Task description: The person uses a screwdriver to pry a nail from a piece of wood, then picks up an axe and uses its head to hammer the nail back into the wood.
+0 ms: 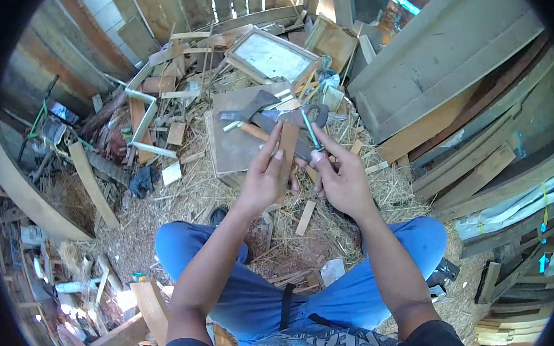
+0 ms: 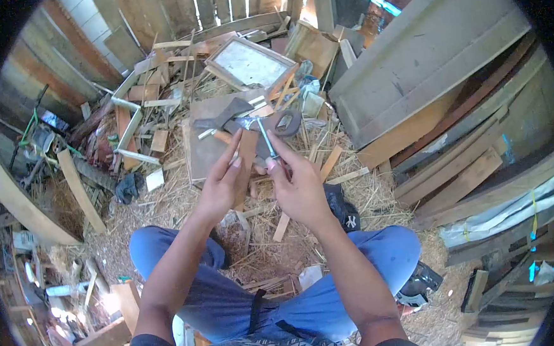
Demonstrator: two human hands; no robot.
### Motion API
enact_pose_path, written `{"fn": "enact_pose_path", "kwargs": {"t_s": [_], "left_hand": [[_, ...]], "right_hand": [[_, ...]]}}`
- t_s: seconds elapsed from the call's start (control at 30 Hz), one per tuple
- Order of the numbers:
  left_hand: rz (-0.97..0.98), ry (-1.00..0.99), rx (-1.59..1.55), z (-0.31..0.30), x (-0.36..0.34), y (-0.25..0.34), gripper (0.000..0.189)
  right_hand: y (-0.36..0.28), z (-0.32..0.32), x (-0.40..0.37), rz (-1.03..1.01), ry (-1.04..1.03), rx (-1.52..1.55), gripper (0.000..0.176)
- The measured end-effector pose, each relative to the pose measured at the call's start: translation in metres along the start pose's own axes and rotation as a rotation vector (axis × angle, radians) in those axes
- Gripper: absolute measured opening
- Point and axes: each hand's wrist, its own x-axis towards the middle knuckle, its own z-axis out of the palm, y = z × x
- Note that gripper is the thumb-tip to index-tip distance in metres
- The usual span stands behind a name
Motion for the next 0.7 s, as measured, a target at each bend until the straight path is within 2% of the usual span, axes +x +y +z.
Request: {"fn": "enact_pose_path", "kwargs": {"t_s": [0.17,0.2,0.33,0.43,0.5,0.63,0.7], "left_hand": [[-0.035,0.044,0.021,0.018,-0.004,0.014,0.060],[-0.037,0.038,0.019,0.022,-0.003,0.013,0.060],[0.001,0.034,0.094,0.030,0.005,0.012,0.059],[0.014,0.034,0.121,0.031,0.014,0.007,0.059],[0.023,0.033,0.135,0.029,0.025,0.000,0.059],[0.149,0.025,0.286,0.028,0.041,-0.008,0.056],[0.179,0.027,0.358,0.033,0.045,-0.006,0.055]], "right_hand": [[0.003,0.003,-0.007,-0.132,0.031,-0.123,0.052],[-0.004,0.000,-0.011,-0.085,0.053,-0.074,0.051],[0.005,-0.009,-0.008,-0.114,0.073,-0.073,0.051],[0.012,-0.014,-0.003,-0.106,0.105,-0.191,0.052],[0.015,-0.013,0.000,-0.212,0.128,-0.231,0.054],[0.013,-0.011,0.007,-0.194,0.215,-0.191,0.051],[0.005,-0.016,0.009,-0.041,0.366,-0.135,0.038]]}}
